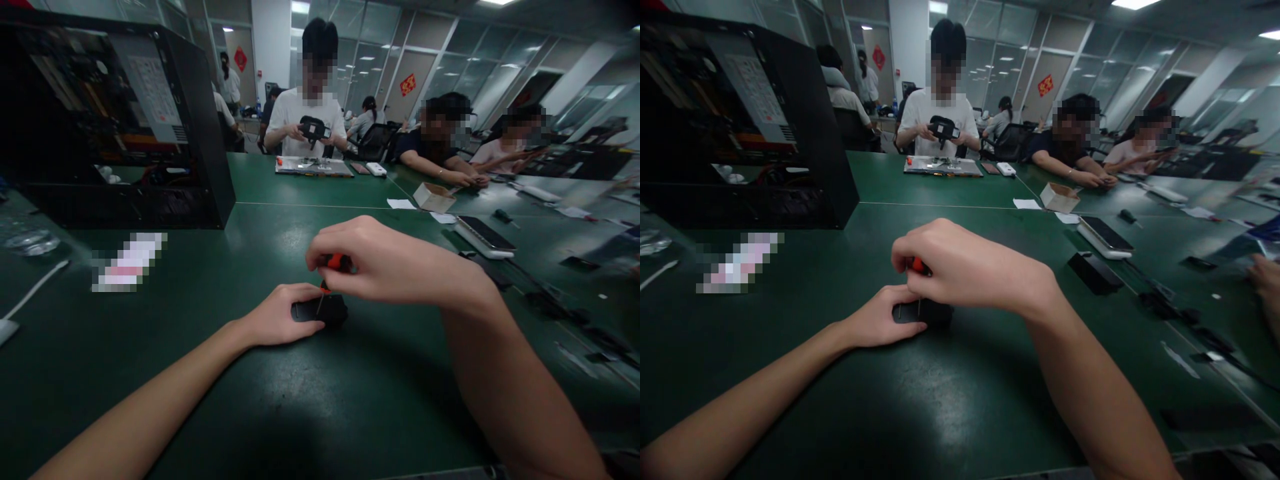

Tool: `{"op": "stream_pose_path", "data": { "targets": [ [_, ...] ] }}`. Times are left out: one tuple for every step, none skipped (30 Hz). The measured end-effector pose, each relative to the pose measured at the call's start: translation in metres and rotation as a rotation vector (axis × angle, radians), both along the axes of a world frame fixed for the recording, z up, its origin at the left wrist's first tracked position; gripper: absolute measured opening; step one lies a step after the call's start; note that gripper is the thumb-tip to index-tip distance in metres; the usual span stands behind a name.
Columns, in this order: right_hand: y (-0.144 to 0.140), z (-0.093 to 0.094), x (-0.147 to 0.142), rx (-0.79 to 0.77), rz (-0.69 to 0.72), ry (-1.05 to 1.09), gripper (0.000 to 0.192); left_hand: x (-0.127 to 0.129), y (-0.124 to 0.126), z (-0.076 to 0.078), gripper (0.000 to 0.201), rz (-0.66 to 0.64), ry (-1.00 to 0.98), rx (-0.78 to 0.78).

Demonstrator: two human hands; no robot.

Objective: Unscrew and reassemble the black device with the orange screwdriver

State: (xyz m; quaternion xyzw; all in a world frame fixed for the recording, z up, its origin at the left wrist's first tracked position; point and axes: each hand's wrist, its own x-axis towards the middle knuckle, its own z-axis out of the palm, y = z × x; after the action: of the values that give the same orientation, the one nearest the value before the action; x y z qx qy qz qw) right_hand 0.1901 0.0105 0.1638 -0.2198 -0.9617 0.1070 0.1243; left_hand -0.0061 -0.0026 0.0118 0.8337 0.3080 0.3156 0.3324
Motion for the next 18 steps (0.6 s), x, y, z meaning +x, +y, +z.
{"op": "stream_pose_path", "data": {
  "targets": [
    [0.000,0.000,0.000,-0.005,0.000,0.000,0.011,0.000,0.000,0.000,0.034,0.001,0.004,0.000],
    [0.000,0.000,0.000,-0.010,-0.001,-0.001,0.011,0.000,0.000,0.000,0.034,0.002,0.012,-0.003],
    [0.000,0.000,0.000,-0.015,-0.002,-0.003,0.011,0.000,0.000,-0.001,0.034,0.007,0.021,-0.007],
    [-0.001,0.000,0.000,-0.018,-0.005,-0.007,0.010,0.000,0.000,-0.001,0.033,0.012,0.027,-0.010],
    [-0.001,0.000,-0.001,-0.019,-0.006,-0.010,0.010,0.000,0.000,-0.001,0.033,0.016,0.029,-0.012],
    [-0.001,0.000,-0.001,-0.019,-0.005,-0.014,0.009,0.000,0.000,-0.001,0.033,0.016,0.025,-0.012],
    [-0.001,0.000,-0.002,-0.020,-0.003,-0.017,0.008,0.000,0.000,-0.002,0.033,0.014,0.016,-0.009],
    [-0.002,0.000,-0.003,-0.023,0.003,-0.020,0.007,0.000,0.000,-0.002,0.033,0.010,0.003,-0.004],
    [-0.002,0.001,-0.003,-0.028,0.011,-0.024,0.008,0.000,0.000,-0.002,0.033,0.004,-0.010,0.001],
    [-0.003,0.002,-0.004,-0.033,0.020,-0.028,0.010,0.000,0.000,-0.002,0.033,-0.002,-0.016,0.003],
    [-0.005,0.002,-0.004,-0.037,0.028,-0.030,0.010,0.000,0.000,-0.002,0.032,-0.003,-0.016,0.002],
    [-0.006,0.003,-0.005,-0.039,0.032,-0.030,0.011,0.000,0.000,-0.002,0.030,-0.001,-0.010,0.001],
    [-0.008,0.004,-0.005,-0.044,0.036,-0.028,0.013,0.000,-0.001,-0.002,0.028,0.002,-0.002,-0.002],
    [-0.011,0.005,-0.005,-0.055,0.043,-0.027,0.018,0.000,-0.001,-0.002,0.026,0.004,0.002,-0.003],
    [-0.013,0.006,-0.005,-0.072,0.054,-0.031,0.023,0.000,-0.001,-0.003,0.025,0.002,-0.001,0.000],
    [-0.016,0.007,-0.004,-0.090,0.067,-0.041,0.026,0.000,-0.001,-0.004,0.025,0.000,-0.007,0.008],
    [-0.018,0.007,-0.004,-0.103,0.073,-0.058,0.026,0.000,-0.001,-0.005,0.025,-0.002,-0.014,0.020],
    [-0.020,0.008,-0.003,-0.103,0.062,-0.078,0.022,0.000,-0.001,-0.005,0.026,-0.004,-0.014,0.034]
  ]
}}
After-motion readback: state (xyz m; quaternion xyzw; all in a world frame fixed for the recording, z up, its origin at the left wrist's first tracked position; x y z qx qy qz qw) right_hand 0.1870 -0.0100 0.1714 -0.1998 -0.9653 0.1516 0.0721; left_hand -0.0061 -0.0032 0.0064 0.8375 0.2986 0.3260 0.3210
